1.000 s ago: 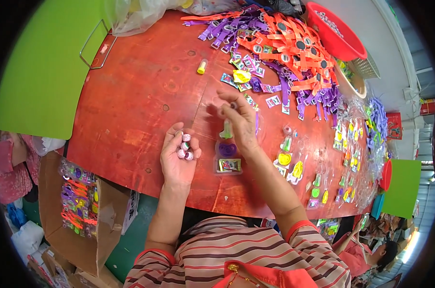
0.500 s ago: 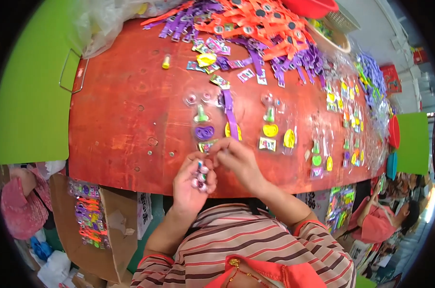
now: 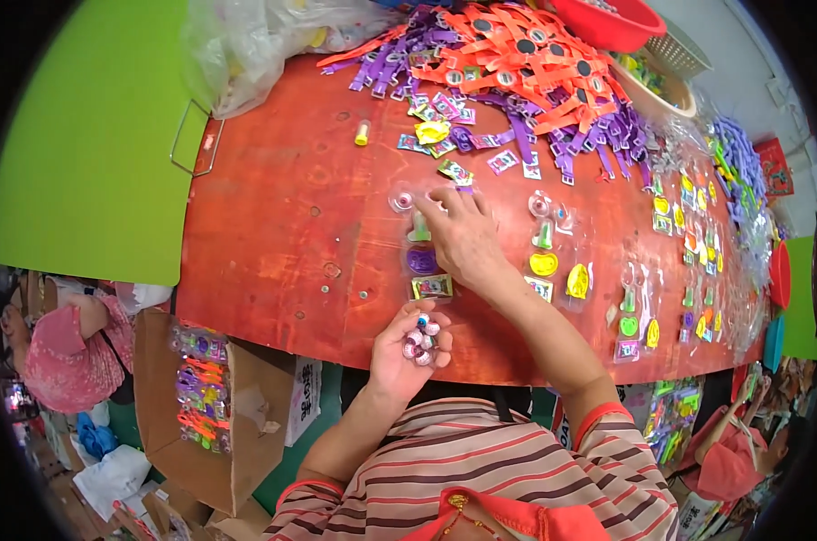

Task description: Assembling plastic toy parts on a workspace and packing them into a cardboard box.

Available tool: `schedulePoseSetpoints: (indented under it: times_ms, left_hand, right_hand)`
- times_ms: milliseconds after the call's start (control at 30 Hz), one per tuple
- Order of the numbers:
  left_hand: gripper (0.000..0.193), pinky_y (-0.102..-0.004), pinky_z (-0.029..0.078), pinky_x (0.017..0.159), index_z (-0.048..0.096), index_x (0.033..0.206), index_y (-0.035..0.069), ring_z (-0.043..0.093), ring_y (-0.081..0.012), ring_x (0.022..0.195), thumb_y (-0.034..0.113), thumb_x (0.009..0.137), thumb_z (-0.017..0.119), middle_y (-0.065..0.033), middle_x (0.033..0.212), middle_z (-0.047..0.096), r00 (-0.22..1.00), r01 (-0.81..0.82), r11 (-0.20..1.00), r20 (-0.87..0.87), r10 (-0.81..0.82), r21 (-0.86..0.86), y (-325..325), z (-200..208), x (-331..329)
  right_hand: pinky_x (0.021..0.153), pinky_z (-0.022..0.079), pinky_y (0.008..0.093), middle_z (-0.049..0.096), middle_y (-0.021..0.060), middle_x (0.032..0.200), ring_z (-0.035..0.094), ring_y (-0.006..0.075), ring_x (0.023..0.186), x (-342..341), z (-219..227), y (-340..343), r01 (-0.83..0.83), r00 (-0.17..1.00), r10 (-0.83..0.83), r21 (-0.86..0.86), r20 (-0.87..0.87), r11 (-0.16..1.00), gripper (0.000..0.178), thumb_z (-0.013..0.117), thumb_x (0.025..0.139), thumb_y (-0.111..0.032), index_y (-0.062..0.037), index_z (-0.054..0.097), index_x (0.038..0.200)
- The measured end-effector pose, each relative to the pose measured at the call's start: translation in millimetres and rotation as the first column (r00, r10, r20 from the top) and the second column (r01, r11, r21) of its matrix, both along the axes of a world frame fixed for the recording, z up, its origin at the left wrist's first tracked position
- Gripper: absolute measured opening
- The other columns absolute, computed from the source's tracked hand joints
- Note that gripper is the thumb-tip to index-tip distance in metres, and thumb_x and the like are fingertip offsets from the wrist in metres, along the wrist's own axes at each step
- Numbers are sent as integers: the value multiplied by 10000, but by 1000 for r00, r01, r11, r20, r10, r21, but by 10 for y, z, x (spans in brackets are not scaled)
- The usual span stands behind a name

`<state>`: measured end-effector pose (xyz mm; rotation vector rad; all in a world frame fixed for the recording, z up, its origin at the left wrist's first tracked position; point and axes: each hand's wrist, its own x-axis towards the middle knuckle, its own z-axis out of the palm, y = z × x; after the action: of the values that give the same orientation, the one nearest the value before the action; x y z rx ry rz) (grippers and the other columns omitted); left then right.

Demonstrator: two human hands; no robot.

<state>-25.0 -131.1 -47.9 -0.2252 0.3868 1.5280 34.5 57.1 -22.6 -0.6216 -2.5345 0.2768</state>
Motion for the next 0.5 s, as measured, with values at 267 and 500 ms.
schedulePoseSetpoints:
  times_ms: [267, 500]
  left_hand:
    - [226, -406, 531, 578, 549, 1137, 77, 663, -304, 798, 202, 964, 475, -172, 1003, 653, 1000, -17, 1000, 15, 17, 1, 34, -112, -109]
    - [249, -415, 512, 596, 543, 1156, 68, 662, -316, 802, 198, 964, 455, -181, 1020, 657, 999, -16, 1000, 30, 16, -4, 49, -157, -172]
  right_hand:
    - [888, 382, 412, 558, 76, 1022, 543, 254, 990, -238, -186, 132, 75, 996, -79, 107, 35, 991, 267, 611, 785, -129, -115, 611, 1051]
    - [899, 388, 413, 566, 76, 1046, 546, 254, 1011, -357, -70, 211, -3, 995, -4, 73, 96, 997, 243, 589, 789, -102, -130, 596, 1030]
